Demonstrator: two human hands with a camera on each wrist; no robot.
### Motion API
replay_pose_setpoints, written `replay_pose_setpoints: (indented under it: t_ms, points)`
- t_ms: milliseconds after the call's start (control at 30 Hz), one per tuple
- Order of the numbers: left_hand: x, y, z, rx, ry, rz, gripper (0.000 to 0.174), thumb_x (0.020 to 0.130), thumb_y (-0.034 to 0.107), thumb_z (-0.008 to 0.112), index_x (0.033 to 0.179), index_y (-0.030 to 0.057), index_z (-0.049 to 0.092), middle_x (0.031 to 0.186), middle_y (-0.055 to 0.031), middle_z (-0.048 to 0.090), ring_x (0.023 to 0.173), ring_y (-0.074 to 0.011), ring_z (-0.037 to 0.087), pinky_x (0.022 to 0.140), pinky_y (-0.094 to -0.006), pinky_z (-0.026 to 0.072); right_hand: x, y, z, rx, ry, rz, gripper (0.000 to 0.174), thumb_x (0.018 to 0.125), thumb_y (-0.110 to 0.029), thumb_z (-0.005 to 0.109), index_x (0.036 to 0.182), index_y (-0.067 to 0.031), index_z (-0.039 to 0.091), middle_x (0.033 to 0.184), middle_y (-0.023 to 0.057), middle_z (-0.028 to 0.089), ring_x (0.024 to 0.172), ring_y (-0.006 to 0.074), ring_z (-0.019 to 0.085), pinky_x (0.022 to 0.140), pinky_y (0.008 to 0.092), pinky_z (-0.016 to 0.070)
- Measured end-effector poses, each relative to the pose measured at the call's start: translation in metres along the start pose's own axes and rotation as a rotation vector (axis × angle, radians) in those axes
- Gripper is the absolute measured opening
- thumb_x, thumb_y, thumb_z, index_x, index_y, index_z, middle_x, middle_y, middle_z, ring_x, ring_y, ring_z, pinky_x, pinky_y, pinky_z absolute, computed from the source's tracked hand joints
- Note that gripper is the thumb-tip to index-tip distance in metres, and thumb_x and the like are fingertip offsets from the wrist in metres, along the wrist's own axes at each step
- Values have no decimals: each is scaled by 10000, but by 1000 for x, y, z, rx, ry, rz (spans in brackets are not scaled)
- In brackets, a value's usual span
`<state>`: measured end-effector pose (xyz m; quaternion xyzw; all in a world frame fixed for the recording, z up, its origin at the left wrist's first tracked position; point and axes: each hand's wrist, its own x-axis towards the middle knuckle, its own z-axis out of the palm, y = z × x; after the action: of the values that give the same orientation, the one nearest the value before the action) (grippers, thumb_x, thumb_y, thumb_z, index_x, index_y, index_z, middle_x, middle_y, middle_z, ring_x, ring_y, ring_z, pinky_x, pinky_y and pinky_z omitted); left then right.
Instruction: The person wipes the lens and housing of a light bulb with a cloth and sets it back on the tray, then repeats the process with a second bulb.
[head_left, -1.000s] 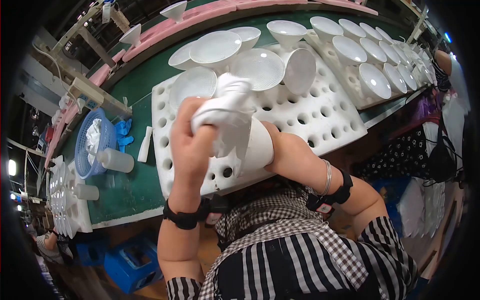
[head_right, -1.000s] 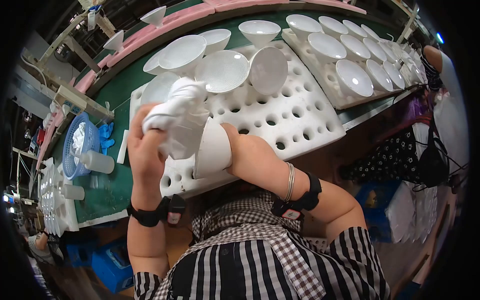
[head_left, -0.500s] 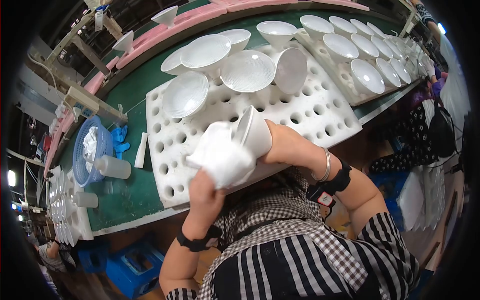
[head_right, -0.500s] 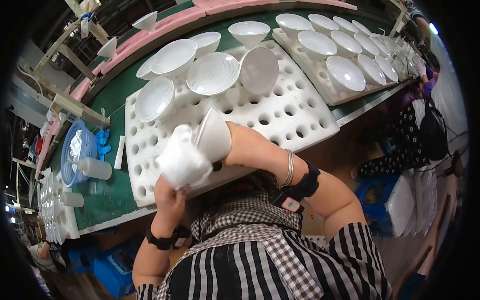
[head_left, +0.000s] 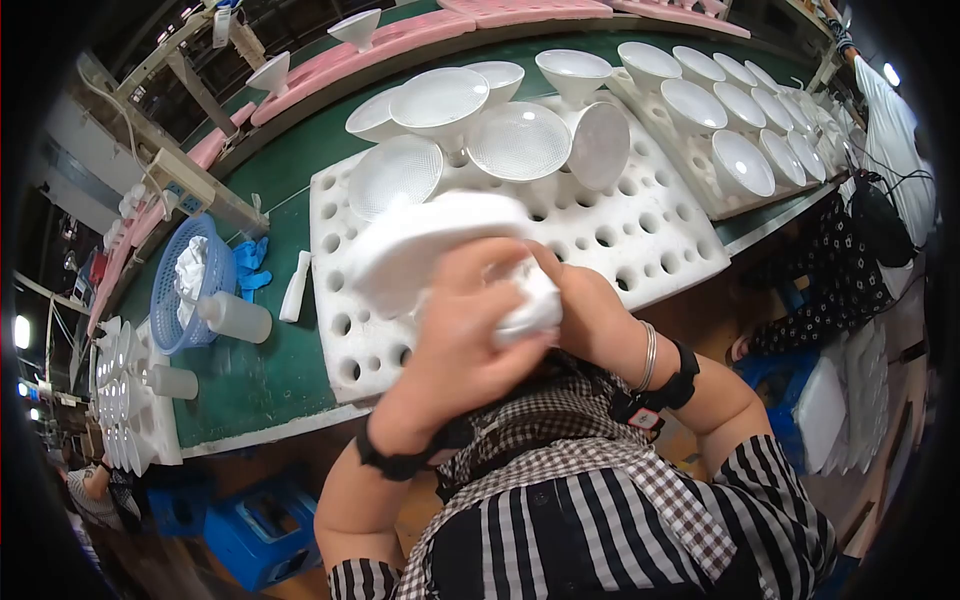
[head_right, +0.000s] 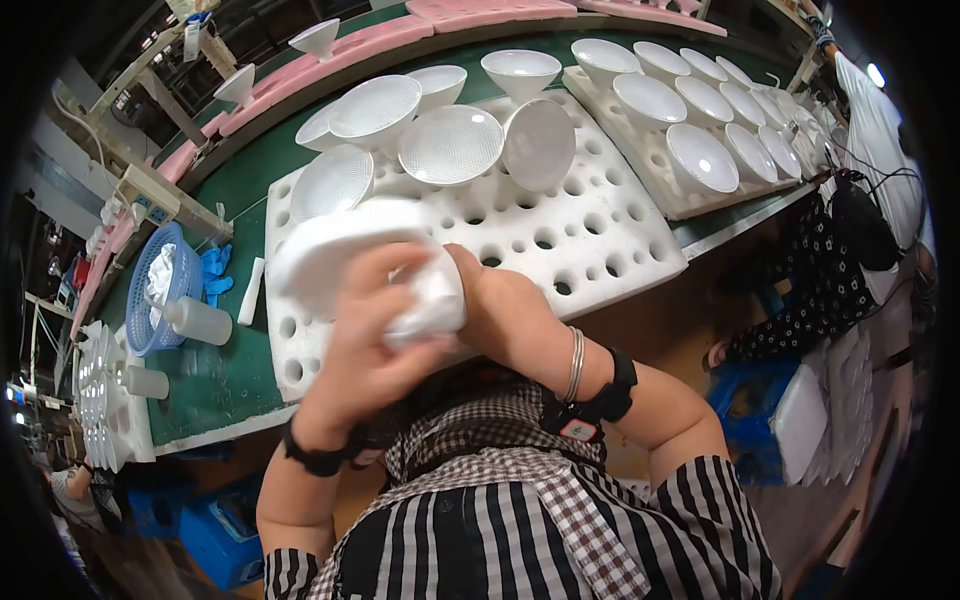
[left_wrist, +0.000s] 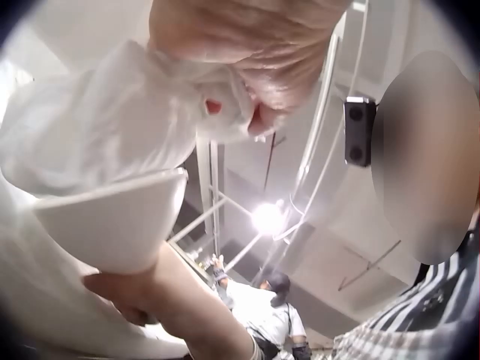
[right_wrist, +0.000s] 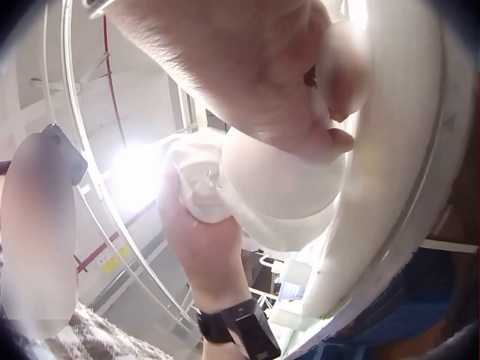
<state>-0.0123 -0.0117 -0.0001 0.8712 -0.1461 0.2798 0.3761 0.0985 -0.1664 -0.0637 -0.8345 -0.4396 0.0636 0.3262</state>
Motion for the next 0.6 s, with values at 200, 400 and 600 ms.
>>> replay_pose_setpoints:
  t_ms: [200,400,600]
  points:
    - [29,-42,16,-462,-61,-461,282,973,255,578,1102,6,607,1115,-199,671,998,-376,626,869,-414,487,-4,-12,-3,-71,72,-60,764,729,-154,766,1382,15,405,829,192,690,706,391,675,613,454,544]
    - [23,-77,22,-72,193,-602,312,1012,287,572,1083,-17,596,886,-107,688,783,-187,634,712,-346,497,-3,-11,-8,-29,48,-82,716,735,-150,750,1355,-7,422,799,202,680,685,390,672,610,463,541]
    - [28,-35,5,-151,177,-347,256,871,183,751,1043,14,663,856,-99,650,705,-203,643,586,-343,495,3,-1,-4,50,11,-60,693,737,-156,743,1346,-46,432,777,199,679,698,395,674,631,466,541]
